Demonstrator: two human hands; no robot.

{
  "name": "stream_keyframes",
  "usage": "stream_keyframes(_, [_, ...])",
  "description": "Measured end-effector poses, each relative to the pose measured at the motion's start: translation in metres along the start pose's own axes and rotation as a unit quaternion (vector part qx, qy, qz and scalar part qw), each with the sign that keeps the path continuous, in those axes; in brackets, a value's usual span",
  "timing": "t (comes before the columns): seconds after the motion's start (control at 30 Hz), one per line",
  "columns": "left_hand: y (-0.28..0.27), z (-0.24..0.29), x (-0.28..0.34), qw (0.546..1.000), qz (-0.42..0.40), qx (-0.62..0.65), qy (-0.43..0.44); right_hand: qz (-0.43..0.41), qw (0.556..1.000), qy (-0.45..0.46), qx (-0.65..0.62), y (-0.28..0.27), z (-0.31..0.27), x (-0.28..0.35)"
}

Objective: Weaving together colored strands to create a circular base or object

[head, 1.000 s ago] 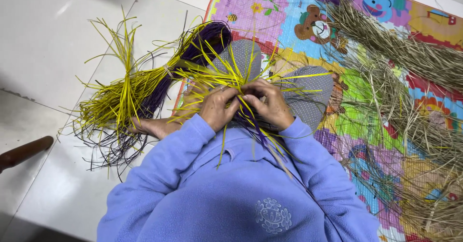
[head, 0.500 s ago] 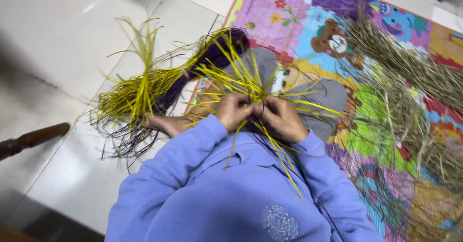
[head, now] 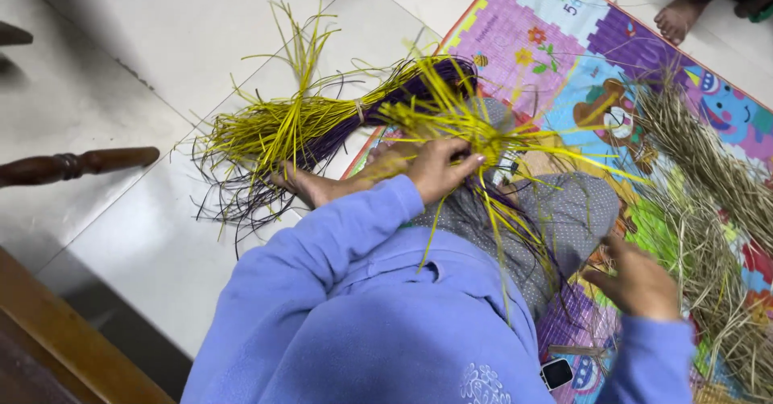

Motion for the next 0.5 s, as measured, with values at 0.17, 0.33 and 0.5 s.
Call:
stream_keyframes(0.17, [0.026, 0.018, 0.01, 0.999, -0.04, -0.021, 0.014, 0.185, 0.912, -0.183, -0.318, -0.089, -0.057, 0.077])
stream_keyframes(0.33, [0.035, 0.008, 0.017, 0.999, -0.051, 0.003, 0.01, 0.254, 0.871, -0.269, -0.323, -0.086, -0.142, 0.061])
stream_keyframes(0.5, [0.054, -0.047, 0.025, 0.971, -0.075, 0.179, -0.141, 0.101, 0.959, -0.251, -0.082, 0.0, -0.195, -0.01])
Point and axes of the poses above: each hand's wrist, its own x-axis away from the middle knuckle, its own y-axis out of the palm, z = x × y, the point moved 10 cm from there along -x, towards the middle knuckle, and after that the axes turned 5 degrees about -y, right-handed, at the moved point
